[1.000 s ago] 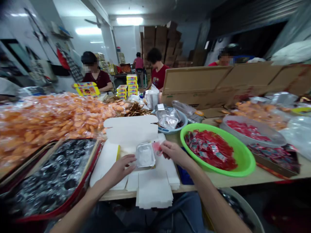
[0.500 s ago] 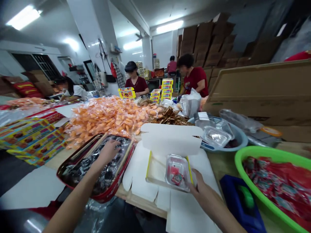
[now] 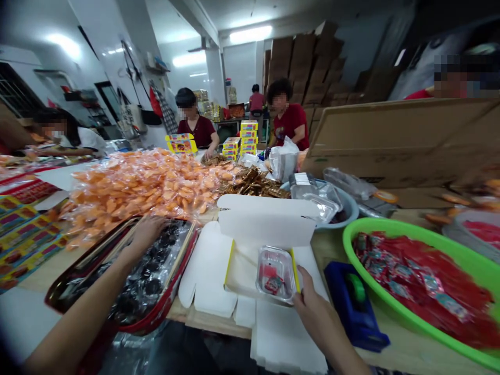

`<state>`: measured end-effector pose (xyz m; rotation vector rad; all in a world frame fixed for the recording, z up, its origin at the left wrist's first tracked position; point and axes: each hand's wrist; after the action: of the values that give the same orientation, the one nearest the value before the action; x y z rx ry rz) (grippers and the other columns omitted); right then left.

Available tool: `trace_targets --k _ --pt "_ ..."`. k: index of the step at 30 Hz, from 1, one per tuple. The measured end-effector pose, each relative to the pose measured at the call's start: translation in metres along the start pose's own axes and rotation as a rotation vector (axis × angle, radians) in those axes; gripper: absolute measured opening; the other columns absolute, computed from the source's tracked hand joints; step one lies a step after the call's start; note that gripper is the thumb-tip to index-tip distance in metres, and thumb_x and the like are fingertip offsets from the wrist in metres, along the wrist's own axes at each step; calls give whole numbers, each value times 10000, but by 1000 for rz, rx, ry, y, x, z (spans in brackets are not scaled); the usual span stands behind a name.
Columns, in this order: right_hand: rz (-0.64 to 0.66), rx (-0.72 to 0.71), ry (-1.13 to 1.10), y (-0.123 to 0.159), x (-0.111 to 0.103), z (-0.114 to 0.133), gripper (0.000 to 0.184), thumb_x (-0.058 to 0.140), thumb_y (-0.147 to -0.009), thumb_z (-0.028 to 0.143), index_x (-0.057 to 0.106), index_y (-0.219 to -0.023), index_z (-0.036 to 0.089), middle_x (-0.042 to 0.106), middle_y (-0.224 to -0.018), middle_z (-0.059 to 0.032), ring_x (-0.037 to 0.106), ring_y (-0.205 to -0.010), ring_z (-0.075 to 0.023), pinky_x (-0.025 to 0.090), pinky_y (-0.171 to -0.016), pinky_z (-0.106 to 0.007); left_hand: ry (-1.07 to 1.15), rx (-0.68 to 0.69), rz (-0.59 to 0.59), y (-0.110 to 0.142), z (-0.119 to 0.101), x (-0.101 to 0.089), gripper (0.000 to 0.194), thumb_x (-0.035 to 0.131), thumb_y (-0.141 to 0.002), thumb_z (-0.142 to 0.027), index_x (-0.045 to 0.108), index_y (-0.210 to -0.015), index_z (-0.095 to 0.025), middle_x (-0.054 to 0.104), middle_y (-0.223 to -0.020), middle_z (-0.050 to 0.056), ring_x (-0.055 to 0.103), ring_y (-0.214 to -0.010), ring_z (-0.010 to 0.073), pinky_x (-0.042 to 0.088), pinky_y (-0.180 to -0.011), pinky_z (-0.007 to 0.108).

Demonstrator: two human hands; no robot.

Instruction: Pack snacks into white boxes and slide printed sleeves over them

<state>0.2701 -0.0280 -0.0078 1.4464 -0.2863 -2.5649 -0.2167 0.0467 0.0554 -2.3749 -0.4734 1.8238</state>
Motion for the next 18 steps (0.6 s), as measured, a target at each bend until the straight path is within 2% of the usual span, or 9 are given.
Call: trace_targets --k 2,4,6,7,11,13,15,16,18 --pt "-6 7 -23 0 2 -2 601 239 -850 389 108 -1416 236 582 -711 -23 595 -645 -247 364 -592 -302 -23 -27 -72 4 -2 -10 282 445 -856 -347 657 -892 -165 662 -1019 136 537 -1031 284 341 -927 365" --pt "-8 8 -41 -1 4 -5 610 237 -846 392 114 -1419 224 577 -698 -17 593 -634 -244 365 -590 -302 5 -44 -166 11 -18 -19 364 380 -887 -387 646 -907 -139 661 -978 140 561 -953 264 384 -857 339" --pt "-17 -3 -53 -2 5 -7 622 239 -843 391 115 -1425 208 574 -686 -14 593 -626 -240 364 -586 -297 136 -6 -206 21 -52 -21 374 393 -886 -421 646 -882 -145 671 -908 97 581 -861 219 411 -794 294" --pt "-22 -16 -66 -2 5 -7 627 246 -843 389 118 -1427 199 577 -687 -14 595 -625 -235 364 -583 -292 230 38 -179 28 -75 -19 363 415 -878 -433 649 -853 -157 676 -860 67 585 -806 193 421 -759 269" --pt "-56 -23 -95 -2 6 -6 630 277 -840 373 157 -1424 170 569 -641 6 583 -565 -204 347 -541 -262 515 275 181 60 -180 0 341 455 -870 -415 675 -786 -169 676 -767 26 587 -730 148 429 -692 225" --pt "-70 -19 -100 -1 6 -6 638 296 -827 369 186 -1419 159 571 -615 13 581 -546 -199 355 -528 -252 594 403 324 73 -217 9 347 423 -890 -396 680 -827 -172 675 -788 30 593 -747 137 433 -692 213" --pt "-94 -32 -119 -1 6 -9 648 318 -807 376 228 -1409 154 606 -635 1 602 -572 -201 389 -548 -244 614 467 427 75 -232 11 373 402 -893 -411 674 -831 -165 673 -793 36 602 -745 134 441 -670 207" --pt "-110 -43 -134 -1 6 -11 652 330 -795 383 252 -1402 157 629 -662 -8 617 -601 -204 408 -571 -239 609 457 477 71 -230 8 395 386 -894 -421 668 -816 -156 672 -780 39 608 -717 132 444 -635 204" --pt "-137 -60 -161 -3 6 -18 663 354 -769 405 303 -1383 162 654 -694 -23 639 -648 -213 439 -610 -235 572 371 613 52 -211 0 413 361 -892 -415 653 -794 -139 670 -740 39 613 -625 124 437 -540 195"
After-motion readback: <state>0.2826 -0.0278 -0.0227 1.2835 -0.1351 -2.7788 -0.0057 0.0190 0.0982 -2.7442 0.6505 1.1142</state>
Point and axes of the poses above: each hand's wrist, its own y-axis away from the middle knuckle, its own x-axis out of the palm, z = x × y
